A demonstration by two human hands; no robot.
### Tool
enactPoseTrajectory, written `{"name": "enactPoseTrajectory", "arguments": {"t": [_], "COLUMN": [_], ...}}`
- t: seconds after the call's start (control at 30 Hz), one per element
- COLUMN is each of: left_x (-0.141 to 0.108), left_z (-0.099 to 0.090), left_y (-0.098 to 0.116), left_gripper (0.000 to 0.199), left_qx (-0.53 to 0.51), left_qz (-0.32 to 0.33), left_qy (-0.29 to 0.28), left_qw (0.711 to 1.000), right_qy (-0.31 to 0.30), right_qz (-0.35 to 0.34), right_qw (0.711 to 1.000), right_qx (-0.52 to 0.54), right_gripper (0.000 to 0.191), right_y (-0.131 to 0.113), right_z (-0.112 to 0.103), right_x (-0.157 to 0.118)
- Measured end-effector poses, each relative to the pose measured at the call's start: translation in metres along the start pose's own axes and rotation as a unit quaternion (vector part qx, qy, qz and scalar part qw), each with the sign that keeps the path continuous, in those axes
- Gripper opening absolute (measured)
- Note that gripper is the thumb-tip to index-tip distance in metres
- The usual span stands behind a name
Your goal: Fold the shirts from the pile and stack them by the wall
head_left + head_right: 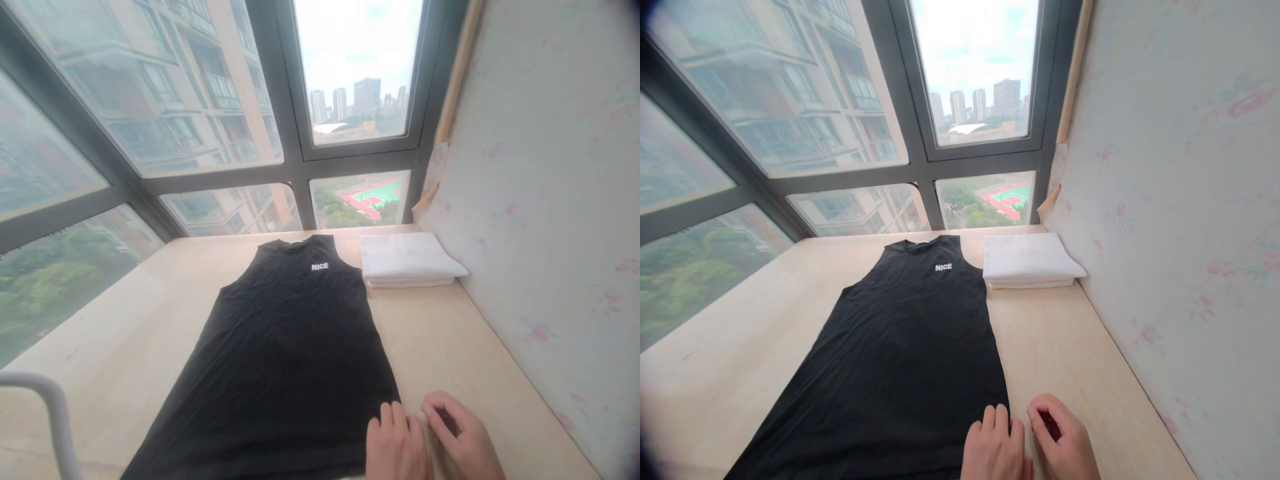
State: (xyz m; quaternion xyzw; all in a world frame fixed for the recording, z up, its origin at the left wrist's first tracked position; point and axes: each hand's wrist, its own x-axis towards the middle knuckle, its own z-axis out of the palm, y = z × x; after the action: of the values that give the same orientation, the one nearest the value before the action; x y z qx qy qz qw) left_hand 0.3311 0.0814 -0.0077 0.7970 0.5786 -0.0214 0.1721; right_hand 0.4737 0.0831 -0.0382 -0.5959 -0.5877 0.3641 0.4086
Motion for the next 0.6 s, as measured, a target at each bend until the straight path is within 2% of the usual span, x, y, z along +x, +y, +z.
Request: {"name": "enactPoseTrajectory", "arguments": {"t": [0.1,0.17,0.27,0.37,0.47,0.6], "left_x": [-0.002,-0.004,-0.009,-0.016,-0.025,-0.036], "left_z": [-0.010,-0.011,-0.014,-0.022,-0.028,-0.021], "left_y": [-0.015,-0.026,-0.041,-0.057,-0.074,-0.096], "left_gripper": [0.028,0.027,0.022,0.017,0.011,0.011], "left_qx": [-0.019,-0.053,-0.154,-0.301,-0.421,-0.486], "left_qz": [0.014,0.027,0.039,0.028,0.001,-0.026], "left_qy": [-0.029,0.001,0.079,0.130,0.145,0.170], "left_qw": [0.999,0.998,0.984,0.944,0.895,0.857], "right_qy": [0.001,-0.002,0.002,0.008,0.004,-0.049], "right_qz": [0.003,0.006,0.025,0.085,0.125,0.038], "right_qw": [1.000,1.000,0.999,0.994,0.989,0.997], "right_qx": [0.006,0.013,0.028,0.062,0.083,0.043], "right_gripper": [0.032,0.032,0.034,0.041,0.050,0.054], "right_y": [-0.001,-0.001,0.001,0.002,-0.005,-0.025], "right_z": [0.001,0.001,-0.001,-0.001,0.008,0.040], "right_x": [0.000,-0.001,-0.002,0.000,0.016,0.065]}}
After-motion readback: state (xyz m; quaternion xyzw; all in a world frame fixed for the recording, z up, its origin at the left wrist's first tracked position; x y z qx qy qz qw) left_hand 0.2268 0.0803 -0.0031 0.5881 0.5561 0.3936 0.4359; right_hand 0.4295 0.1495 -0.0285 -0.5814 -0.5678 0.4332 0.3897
